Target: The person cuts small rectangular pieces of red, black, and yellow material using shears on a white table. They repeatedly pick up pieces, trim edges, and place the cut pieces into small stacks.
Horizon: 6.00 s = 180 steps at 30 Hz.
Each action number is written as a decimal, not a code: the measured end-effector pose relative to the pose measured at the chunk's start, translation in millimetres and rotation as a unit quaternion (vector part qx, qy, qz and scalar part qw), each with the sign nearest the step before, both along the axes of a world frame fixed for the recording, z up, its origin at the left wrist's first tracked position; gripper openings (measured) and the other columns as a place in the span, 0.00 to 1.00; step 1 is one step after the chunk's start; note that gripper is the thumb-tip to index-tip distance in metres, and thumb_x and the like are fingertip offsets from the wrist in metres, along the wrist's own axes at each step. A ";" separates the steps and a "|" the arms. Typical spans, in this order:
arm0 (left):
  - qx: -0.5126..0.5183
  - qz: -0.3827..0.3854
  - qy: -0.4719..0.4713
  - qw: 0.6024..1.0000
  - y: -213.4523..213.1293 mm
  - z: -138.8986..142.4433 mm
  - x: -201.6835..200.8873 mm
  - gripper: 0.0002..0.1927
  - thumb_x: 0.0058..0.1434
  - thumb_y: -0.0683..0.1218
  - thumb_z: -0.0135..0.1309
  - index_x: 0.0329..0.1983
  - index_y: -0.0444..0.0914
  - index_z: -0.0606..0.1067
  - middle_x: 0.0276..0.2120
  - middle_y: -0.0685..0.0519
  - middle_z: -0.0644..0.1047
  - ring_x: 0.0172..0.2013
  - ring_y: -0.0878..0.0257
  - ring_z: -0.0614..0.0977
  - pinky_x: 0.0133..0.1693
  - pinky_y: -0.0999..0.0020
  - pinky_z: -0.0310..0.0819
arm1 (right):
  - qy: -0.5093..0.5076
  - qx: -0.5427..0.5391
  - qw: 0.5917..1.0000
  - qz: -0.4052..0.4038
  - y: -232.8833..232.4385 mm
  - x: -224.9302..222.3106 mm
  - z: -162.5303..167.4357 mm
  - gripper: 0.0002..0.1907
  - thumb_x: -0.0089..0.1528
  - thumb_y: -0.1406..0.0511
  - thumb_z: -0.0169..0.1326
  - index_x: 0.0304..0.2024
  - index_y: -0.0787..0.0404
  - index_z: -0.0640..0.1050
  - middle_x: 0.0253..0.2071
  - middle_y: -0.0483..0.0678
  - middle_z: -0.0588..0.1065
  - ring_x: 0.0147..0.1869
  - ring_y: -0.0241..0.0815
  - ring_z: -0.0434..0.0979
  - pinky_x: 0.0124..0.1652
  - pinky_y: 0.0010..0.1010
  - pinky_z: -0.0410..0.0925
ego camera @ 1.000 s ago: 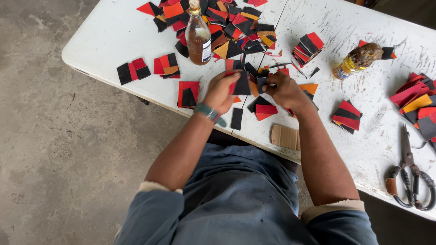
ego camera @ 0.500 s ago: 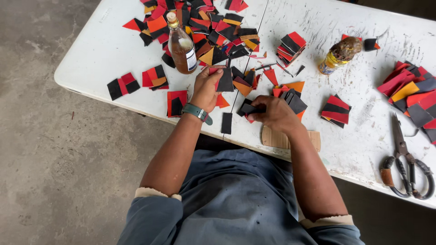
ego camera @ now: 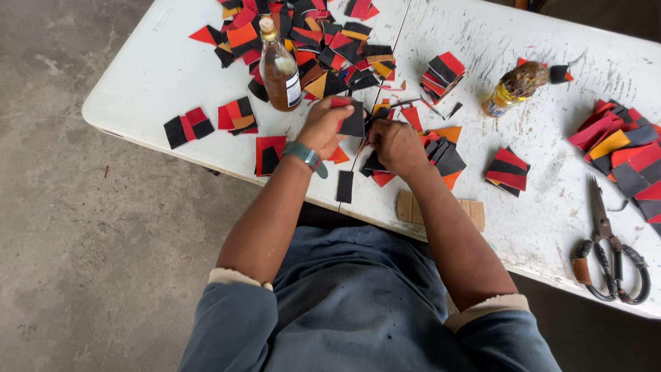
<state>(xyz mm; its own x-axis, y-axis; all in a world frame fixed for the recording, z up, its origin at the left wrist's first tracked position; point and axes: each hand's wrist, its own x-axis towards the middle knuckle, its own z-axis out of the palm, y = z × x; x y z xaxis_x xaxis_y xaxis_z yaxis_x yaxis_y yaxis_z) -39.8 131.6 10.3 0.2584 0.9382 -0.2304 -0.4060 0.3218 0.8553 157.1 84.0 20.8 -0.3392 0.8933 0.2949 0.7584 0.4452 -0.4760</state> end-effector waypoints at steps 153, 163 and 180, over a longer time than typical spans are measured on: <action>0.226 -0.055 0.107 0.967 -144.7 50.7 69.9 0.23 0.53 0.37 0.63 0.52 0.33 0.72 0.46 0.52 0.78 0.45 0.69 0.80 0.47 0.70 0.80 | 0.594 -0.153 0.781 -0.116 -155.6 54.4 25.6 0.22 0.61 0.75 0.62 0.55 0.67 0.72 0.34 0.50 0.80 0.36 0.35 0.80 0.36 0.24 0.72; 0.322 -0.060 0.252 0.911 -137.1 71.7 62.2 0.23 0.53 0.41 0.65 0.52 0.35 0.73 0.46 0.50 0.80 0.48 0.64 0.81 0.52 0.67 0.77 | 0.576 -0.179 0.790 -0.111 -160.0 55.9 32.2 0.22 0.60 0.75 0.62 0.55 0.69 0.72 0.33 0.52 0.80 0.37 0.37 0.82 0.40 0.29 0.77; 0.319 -0.075 0.255 0.910 -140.6 70.3 58.2 0.30 0.48 0.40 0.67 0.54 0.36 0.68 0.45 0.50 0.77 0.47 0.63 0.79 0.52 0.67 0.76 | 0.533 -0.126 0.831 -0.095 -161.5 54.7 39.0 0.17 0.61 0.78 0.61 0.52 0.69 0.74 0.39 0.52 0.82 0.42 0.34 0.82 0.46 0.27 0.76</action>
<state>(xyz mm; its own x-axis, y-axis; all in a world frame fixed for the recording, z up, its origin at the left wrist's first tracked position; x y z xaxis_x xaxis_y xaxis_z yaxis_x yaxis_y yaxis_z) 18.5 -9.0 80.7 0.4070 0.8856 0.2236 0.1032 -0.2878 0.9521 211.8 -77.6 59.7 0.1490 0.9797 0.1340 -0.1084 0.1508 -0.9826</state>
